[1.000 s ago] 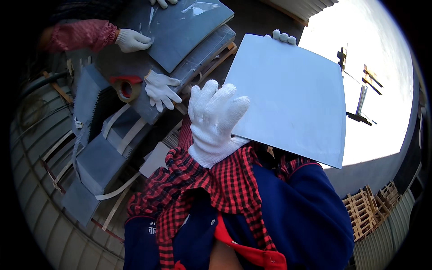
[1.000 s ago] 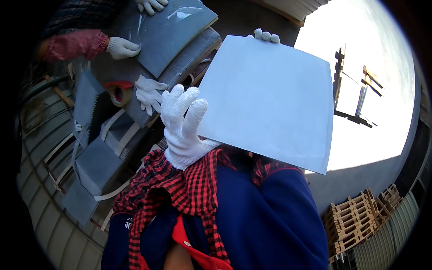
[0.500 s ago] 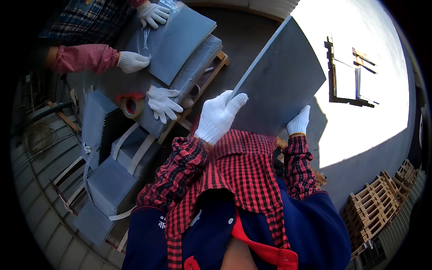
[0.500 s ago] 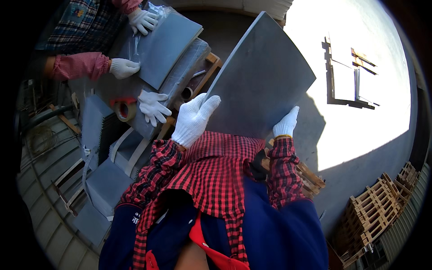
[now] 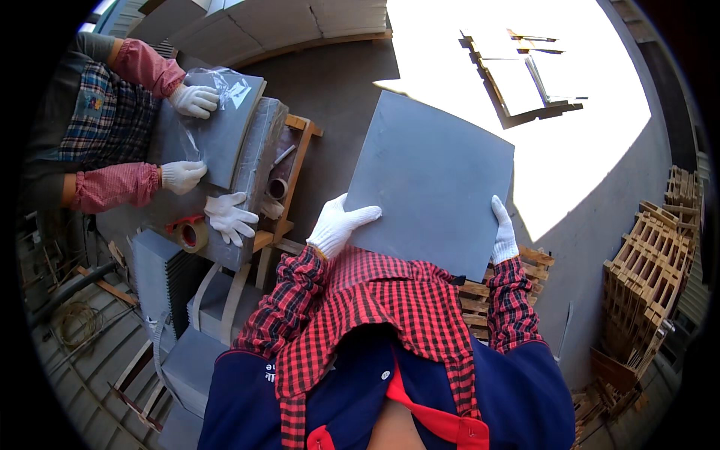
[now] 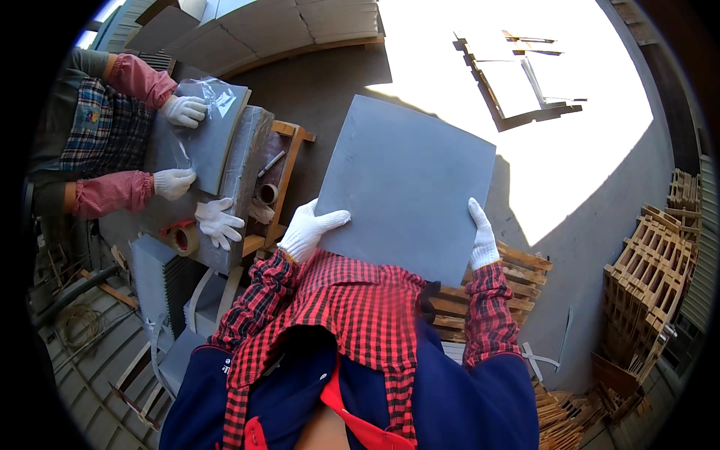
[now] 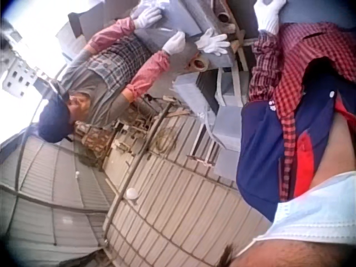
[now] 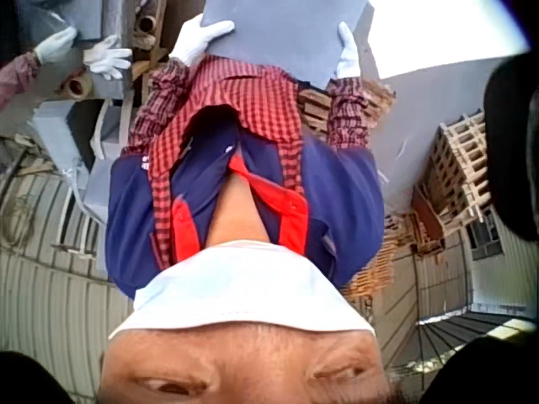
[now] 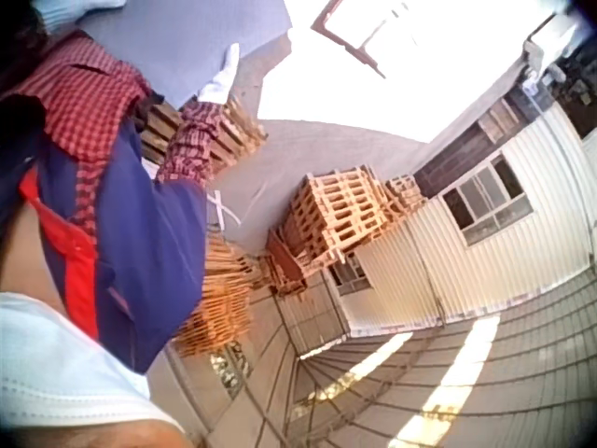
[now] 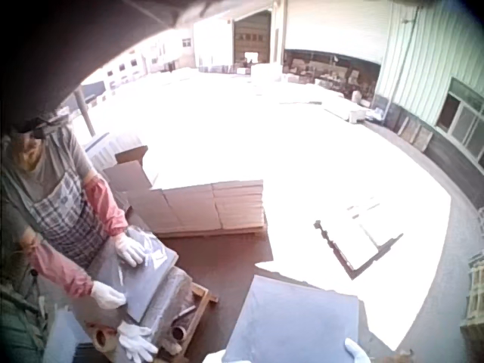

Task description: The person wraps flat gray panels in plastic film and cardboard, then seals them with tape. They handle each panel one at a time, fold the wrapping material, and apply tape to secure the package.

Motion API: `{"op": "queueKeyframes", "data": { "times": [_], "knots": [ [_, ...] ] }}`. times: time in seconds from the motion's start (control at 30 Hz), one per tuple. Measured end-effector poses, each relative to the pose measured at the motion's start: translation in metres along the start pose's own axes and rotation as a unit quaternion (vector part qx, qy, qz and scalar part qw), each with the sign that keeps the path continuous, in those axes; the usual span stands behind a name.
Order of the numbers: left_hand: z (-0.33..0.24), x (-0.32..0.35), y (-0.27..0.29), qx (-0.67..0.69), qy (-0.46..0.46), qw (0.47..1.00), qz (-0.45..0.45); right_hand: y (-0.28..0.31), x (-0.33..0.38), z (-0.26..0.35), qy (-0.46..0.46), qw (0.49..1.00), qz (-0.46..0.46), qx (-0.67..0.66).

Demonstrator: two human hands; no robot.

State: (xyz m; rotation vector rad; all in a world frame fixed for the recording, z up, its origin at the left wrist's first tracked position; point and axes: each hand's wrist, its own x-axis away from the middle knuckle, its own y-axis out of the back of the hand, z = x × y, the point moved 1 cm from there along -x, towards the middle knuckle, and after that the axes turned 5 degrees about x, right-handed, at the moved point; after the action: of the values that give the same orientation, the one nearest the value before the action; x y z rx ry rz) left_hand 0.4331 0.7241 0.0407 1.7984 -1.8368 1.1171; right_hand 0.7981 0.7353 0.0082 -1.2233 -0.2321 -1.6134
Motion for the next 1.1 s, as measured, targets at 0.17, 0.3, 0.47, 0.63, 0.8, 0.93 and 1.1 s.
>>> {"op": "queueKeyframes", "data": {
  "times": [0.17,0.3,0.47,0.63,0.8,0.93,1.1],
  "knots": [
    [-0.03,-0.043,-0.053,-0.064,-0.01,0.996,0.055,0.027,0.019,0.041,0.014,0.997,-0.029,0.064],
    [-0.026,-0.112,-0.109,-0.155,0.037,0.987,0.035,0.062,0.017,0.091,0.043,0.995,-0.023,0.083],
    [-0.039,-0.183,-0.197,-0.376,0.06,0.924,0.018,0.094,0.008,0.166,0.031,0.998,-0.052,0.03],
    [-0.054,-0.246,-0.283,-0.336,0.01,0.941,0.04,0.141,-0.005,0.229,0.067,0.995,-0.074,-0.027],
    [-0.085,-0.309,-0.355,-0.377,-0.063,0.922,0.057,0.154,-0.024,0.296,0.097,0.988,-0.1,-0.061],
    [-0.117,-0.368,-0.393,-0.332,-0.095,0.938,0.017,0.162,-0.065,0.342,0.115,0.979,-0.122,-0.117],
    [-0.157,-0.448,-0.411,-0.247,-0.002,0.969,-0.014,0.185,-0.137,0.42,0.128,0.966,-0.196,-0.112]
  ]
}}
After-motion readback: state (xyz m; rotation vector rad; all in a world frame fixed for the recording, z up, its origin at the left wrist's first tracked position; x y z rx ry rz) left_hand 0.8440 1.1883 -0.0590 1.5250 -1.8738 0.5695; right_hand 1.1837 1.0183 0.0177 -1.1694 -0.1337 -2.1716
